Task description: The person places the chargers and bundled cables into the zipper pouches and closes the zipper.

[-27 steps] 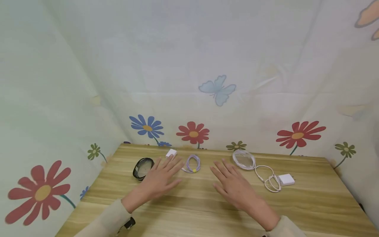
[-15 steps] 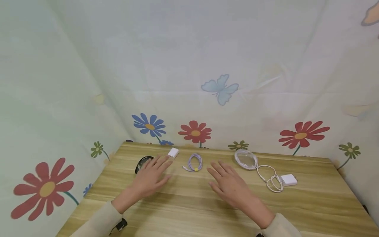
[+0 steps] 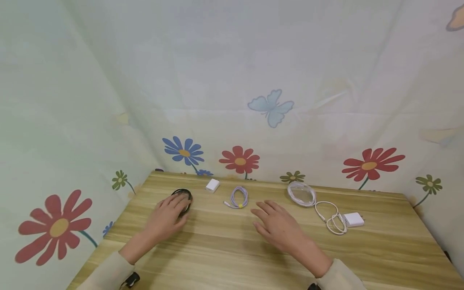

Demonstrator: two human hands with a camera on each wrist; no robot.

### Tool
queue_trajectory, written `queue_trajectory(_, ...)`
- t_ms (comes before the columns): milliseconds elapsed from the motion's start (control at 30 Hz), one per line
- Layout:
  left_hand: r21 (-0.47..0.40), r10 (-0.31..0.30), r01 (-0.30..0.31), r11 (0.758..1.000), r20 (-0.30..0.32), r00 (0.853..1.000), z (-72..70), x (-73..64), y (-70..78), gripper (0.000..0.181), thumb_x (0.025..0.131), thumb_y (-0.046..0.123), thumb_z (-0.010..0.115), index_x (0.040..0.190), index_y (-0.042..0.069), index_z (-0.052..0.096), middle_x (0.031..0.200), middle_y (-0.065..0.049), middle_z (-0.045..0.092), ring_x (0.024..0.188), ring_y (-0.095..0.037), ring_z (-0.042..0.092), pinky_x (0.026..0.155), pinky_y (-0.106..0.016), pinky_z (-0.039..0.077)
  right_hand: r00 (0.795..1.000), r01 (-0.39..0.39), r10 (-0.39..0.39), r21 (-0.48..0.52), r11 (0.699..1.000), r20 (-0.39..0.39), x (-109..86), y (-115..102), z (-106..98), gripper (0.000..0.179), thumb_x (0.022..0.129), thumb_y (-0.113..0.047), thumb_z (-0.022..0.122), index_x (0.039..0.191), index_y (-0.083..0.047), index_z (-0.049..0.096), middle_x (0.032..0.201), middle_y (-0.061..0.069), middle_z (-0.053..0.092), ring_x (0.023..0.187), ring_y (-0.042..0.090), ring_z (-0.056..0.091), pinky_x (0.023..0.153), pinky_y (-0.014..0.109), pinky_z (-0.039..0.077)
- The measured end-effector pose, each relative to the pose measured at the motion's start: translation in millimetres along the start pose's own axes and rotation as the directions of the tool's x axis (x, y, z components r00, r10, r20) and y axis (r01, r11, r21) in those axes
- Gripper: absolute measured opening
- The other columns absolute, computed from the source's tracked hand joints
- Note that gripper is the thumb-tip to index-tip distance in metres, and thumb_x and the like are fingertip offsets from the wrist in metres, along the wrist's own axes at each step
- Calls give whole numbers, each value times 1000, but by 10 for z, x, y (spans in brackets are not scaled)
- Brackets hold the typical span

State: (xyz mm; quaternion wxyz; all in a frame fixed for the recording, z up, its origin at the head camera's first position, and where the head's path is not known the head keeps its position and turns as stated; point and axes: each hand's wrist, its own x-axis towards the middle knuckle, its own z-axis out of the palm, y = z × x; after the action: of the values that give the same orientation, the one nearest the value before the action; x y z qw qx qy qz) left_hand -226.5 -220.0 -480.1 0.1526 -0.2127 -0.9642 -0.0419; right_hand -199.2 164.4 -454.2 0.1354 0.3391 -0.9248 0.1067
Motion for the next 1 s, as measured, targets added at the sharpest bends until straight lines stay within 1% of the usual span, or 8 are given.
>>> queue_trajectory(100,0,-13,13,1000,-14,1000,24,-47,-88,43,98,30,67,136,11,63,144,-14,56,134,-41,49,106,-62,42,1000,3,-3,-2,1000,0,0,-8,0,41,102,-32,61,135,-8,65,141,16,59,133,38,52,111,53,42)
queue_trajectory(300,25,-49,48,999,11,999,71,-96,-250,48,97,29,68,140,10,60,145,-16,55,132,-43,50,106,-60,43,999,-6,6,19,1000,38,17,-28,5,40,103,-31,60,135,-7,64,142,17,58,133,39,51,112,53,41)
queue_trajectory(600,6,-74,74,997,30,997,108,-96,-369,49,98,31,66,142,10,60,146,-18,54,133,-42,50,107,-60,43,998,-11,9,34,999,60,90,-50,39,41,103,-31,60,136,-7,64,143,17,57,135,39,50,113,54,40)
queue_trajectory(767,-30,-94,95,995,49,994,144,-91,-405,50,100,32,65,142,7,59,147,-20,52,135,-43,49,109,-59,41,997,6,-9,45,999,78,131,-69,80,40,103,-31,59,135,-7,64,143,17,57,134,40,50,112,54,41)
queue_trajectory(933,-107,-81,84,991,32,996,195,-49,-425,53,100,31,65,141,0,57,148,-23,51,137,-43,47,112,-56,40,996,20,-24,47,999,80,167,-87,104,40,103,-31,59,134,-6,64,143,18,57,135,40,49,113,54,39)
queue_trajectory(1000,-129,-76,80,988,35,997,214,-21,-425,54,100,32,65,141,-2,56,148,-24,50,137,-43,47,112,-55,40,997,23,-26,43,999,76,181,-92,105,40,103,-31,59,134,-6,65,142,18,58,135,40,50,113,54,39)
